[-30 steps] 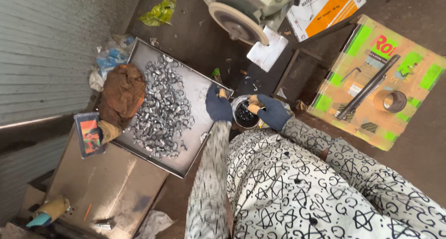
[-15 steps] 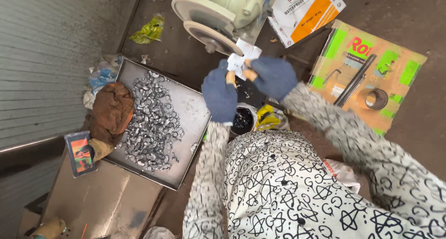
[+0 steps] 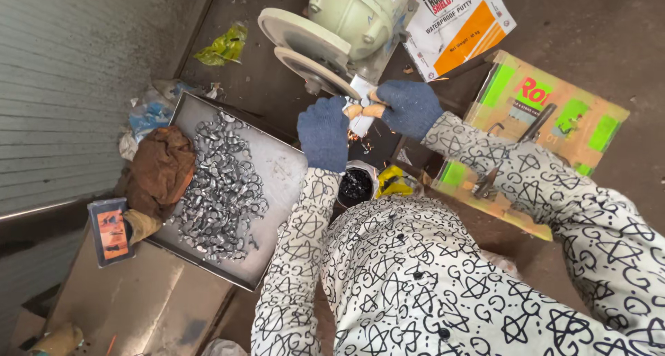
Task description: The person picks small metal pieces one at a time from a container, holds each against a running bench grinder to grind its edges, producing sparks, and places the ground piece onto a metal tray that accumulates a pile of finished pieces. A cloth rests on the tray beside the pile.
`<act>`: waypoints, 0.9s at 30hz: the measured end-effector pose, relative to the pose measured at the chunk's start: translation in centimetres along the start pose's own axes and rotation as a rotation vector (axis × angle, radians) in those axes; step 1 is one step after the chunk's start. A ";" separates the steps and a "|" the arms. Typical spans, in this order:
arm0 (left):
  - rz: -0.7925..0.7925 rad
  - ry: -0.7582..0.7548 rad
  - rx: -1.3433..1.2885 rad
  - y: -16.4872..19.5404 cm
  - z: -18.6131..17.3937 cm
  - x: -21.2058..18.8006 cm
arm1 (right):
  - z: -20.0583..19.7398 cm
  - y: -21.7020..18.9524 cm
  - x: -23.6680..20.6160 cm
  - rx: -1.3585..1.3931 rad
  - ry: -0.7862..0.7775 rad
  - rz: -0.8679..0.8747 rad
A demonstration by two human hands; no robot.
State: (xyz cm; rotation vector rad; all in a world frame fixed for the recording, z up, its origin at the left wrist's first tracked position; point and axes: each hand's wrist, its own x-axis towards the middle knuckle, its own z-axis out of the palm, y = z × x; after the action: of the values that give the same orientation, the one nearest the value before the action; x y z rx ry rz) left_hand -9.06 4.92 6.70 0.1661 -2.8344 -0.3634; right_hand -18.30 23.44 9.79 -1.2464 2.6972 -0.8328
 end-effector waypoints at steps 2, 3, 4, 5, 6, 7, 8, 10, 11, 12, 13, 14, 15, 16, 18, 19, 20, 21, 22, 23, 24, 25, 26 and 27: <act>-0.020 -0.004 0.023 0.3 0.4 -0.4 | -0.4 1.6 1.0 -0.054 -0.107 -0.153; -0.026 -0.008 0.031 0.6 0.5 -0.6 | -0.5 2.4 1.7 -0.078 -0.159 -0.231; -0.031 -0.009 0.036 0.8 0.7 -0.8 | -0.6 3.2 2.4 -0.041 -0.171 -0.302; -0.032 -0.008 0.035 1.1 0.8 -1.0 | -0.7 3.9 2.9 -0.006 -0.185 -0.368; -0.034 -0.004 0.033 1.2 0.9 -1.3 | -0.7 4.5 3.4 0.031 -0.199 -0.437; -0.038 0.004 0.032 1.5 1.0 -1.5 | -0.7 4.8 4.0 0.037 -0.222 -0.458; -0.038 0.008 0.031 1.5 1.1 -1.7 | -0.8 5.0 4.5 0.042 -0.241 -0.477; -0.034 0.010 0.019 1.4 1.5 -1.9 | -1.1 4.9 5.3 0.021 -0.257 -0.485; -0.026 0.014 0.010 1.3 1.7 -1.9 | -1.3 4.6 5.4 -0.006 -0.257 -0.480; -0.027 0.012 0.007 1.1 1.7 -2.0 | -1.4 4.1 5.2 -0.029 -0.257 -0.482; -0.015 0.013 -0.001 1.1 1.8 -1.9 | -1.4 3.5 4.9 -0.003 -0.263 -0.389; -0.005 0.012 -0.011 0.9 1.7 -1.9 | -1.5 2.9 4.2 0.029 -0.272 -0.300; 0.007 0.003 -0.027 1.0 1.5 -1.9 | -1.2 2.1 3.2 0.064 -0.284 -0.206; 0.017 -0.010 -0.040 1.3 1.0 -2.1 | -0.4 1.1 1.6 0.077 -0.107 -0.149; 0.058 -0.073 -0.078 1.9 -0.4 -2.8 | 1.4 -0.9 -2.4 0.091 0.270 -0.031; 0.085 -0.127 -0.076 2.1 -1.3 -3.1 | 2.9 -2.0 -4.2 0.407 0.343 0.218; 0.094 -0.075 -0.258 2.2 -2.2 -3.7 | 4.4 -2.9 -5.6 0.721 0.411 0.466; 0.096 -0.041 -0.440 1.8 -3.1 -4.3 | 5.7 -3.6 -6.9 1.477 0.289 0.613; 0.086 -0.025 -0.626 1.2 -4.0 -5.1 | 6.6 -4.6 -8.5 2.244 0.113 0.722; -0.050 -0.099 -0.448 0.1 -4.6 -5.9 | 7.3 -5.7 -9.8 2.133 0.119 0.831; -0.156 -0.149 -0.275 -1.7 -4.7 -5.7 | 7.7 -6.6 -10.5 2.007 0.145 0.914; -0.258 -0.197 -0.102 -3.8 -4.3 -5.2 | 7.6 -7.5 -10.9 1.879 0.175 1.003; -0.370 -0.252 0.080 -5.5 -3.9 -5.4 | 7.0 -8.3 -11.3 2.019 0.169 0.960; -0.339 -0.345 0.182 -7.3 -3.3 -5.9 | 6.3 -9.3 -11.7 2.159 0.149 0.912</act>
State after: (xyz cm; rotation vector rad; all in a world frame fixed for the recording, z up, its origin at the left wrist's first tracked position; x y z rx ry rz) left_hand -1.92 -1.98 6.35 0.6896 -3.1782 -0.2163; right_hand -2.33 24.08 7.08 0.4973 0.6449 -2.1737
